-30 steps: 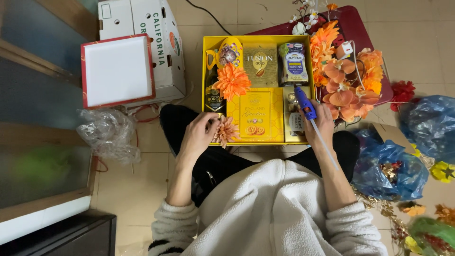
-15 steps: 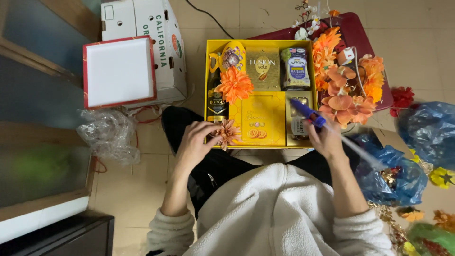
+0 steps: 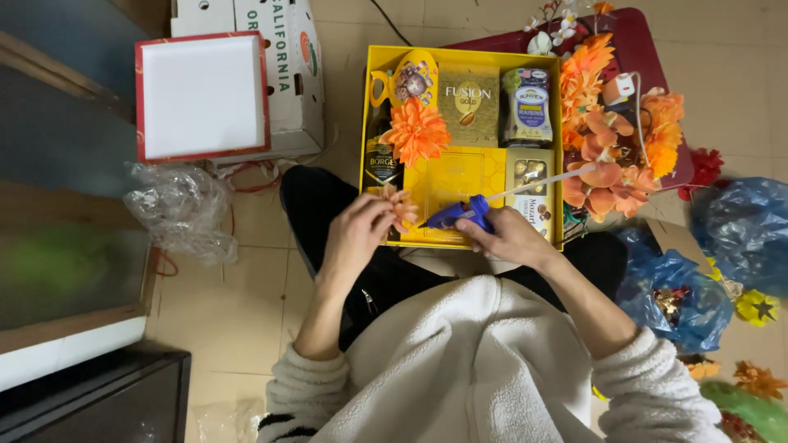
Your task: The person decorates a yellow gift box filled with items by attaching artificial flowers using a hot glue gun. They pick up flowers, apply glue to the stems, and press them onto the box, occasionally using scissors to trim the stems.
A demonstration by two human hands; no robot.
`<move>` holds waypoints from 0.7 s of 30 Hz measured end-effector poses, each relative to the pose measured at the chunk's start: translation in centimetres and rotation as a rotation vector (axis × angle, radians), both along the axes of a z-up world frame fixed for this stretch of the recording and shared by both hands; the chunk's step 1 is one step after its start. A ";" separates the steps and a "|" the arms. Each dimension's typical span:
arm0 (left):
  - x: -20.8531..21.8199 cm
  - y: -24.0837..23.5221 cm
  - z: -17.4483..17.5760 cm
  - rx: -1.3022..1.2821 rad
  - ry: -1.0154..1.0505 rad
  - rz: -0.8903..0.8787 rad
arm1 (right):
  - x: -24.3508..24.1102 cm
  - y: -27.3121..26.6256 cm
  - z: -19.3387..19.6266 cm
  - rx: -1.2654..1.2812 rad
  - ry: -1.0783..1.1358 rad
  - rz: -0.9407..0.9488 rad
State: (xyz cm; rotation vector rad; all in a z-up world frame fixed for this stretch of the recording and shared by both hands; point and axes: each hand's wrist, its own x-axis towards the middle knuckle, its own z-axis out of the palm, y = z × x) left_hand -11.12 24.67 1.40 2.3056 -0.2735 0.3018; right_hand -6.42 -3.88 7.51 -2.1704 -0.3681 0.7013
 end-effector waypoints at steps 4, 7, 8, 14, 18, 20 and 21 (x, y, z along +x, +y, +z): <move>-0.3 1.2 1.2 -0.209 0.034 0.083 | 0.6 1.1 -0.2 0.000 -0.054 0.031; -0.3 1.3 0.1 -0.425 0.079 0.160 | 1.1 1.7 -0.4 -0.059 -0.077 0.123; -0.3 1.3 -0.1 -0.455 0.075 0.192 | 1.2 1.8 -0.9 -0.117 -0.114 0.137; -0.4 1.1 -0.4 -0.539 0.083 0.264 | 1.1 1.8 -3.1 -0.183 -0.171 0.157; -0.4 1.2 -0.4 -0.555 0.080 0.251 | 0.9 2.8 0.0 -0.064 -0.040 0.074; -0.3 1.3 -0.7 -0.552 0.074 0.243 | 1.1 2.4 -1.2 -0.068 -0.061 0.067; -0.3 1.3 -0.8 -0.547 0.068 0.235 | 1.1 2.3 -1.8 -0.071 -0.082 0.060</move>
